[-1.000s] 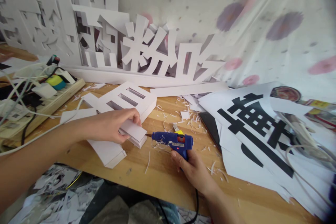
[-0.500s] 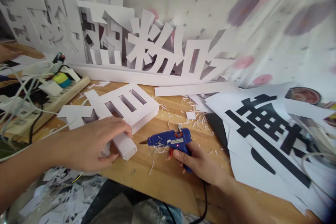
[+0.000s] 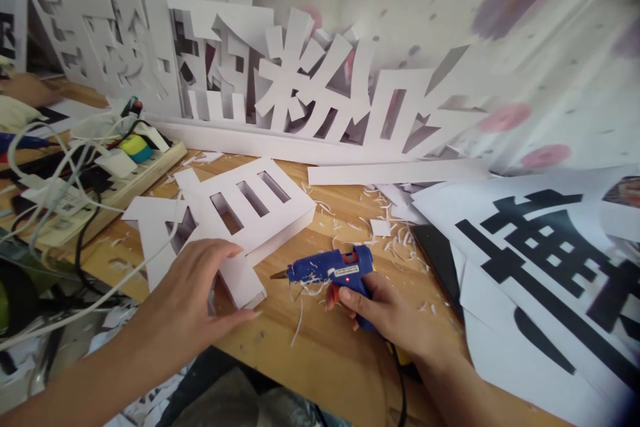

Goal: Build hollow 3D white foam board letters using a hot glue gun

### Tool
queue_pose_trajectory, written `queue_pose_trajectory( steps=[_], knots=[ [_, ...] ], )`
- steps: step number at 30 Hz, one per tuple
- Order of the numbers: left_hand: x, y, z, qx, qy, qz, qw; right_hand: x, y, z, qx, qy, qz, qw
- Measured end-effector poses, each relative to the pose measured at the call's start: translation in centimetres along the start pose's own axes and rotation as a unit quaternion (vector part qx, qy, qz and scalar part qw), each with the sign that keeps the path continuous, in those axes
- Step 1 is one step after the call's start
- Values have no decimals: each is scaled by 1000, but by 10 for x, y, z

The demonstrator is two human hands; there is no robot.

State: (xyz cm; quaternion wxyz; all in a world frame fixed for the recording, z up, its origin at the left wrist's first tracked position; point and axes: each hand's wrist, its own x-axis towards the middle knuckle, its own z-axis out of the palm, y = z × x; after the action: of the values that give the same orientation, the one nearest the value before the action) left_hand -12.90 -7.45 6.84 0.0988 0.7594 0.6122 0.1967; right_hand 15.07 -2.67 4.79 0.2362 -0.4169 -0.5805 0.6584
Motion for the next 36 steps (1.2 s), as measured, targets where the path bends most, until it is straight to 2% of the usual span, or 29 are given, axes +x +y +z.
queue_pose_trajectory(
  steps=[5, 8, 11, 16, 23, 31, 36],
  knots=[
    [-5, -4, 3, -19, -2, -69, 997, -1, 8, 1, -9, -9, 8, 1000],
    [-7, -4, 4, -34, -2, -81, 996, 0, 9, 2, -7, -11, 16, 1000],
    [-9, -4, 5, -35, 2, -79, 996, 1, 10, 3, -3, -10, 11, 1000],
    [-11, -1, 4, -25, 43, -56, 997, 3, 10, 6, 7, -14, -1, 1000],
    [-10, 2, 2, -32, 52, -54, 997, 6, 10, 8, 8, -10, 7, 1000],
    [-13, -5, 5, -22, 66, -13, 997, 12, 11, 11, 14, -21, -21, 999],
    [-15, -8, 7, -6, 44, -27, 999, 16, 8, 12, 26, -22, -23, 999]
  ],
)
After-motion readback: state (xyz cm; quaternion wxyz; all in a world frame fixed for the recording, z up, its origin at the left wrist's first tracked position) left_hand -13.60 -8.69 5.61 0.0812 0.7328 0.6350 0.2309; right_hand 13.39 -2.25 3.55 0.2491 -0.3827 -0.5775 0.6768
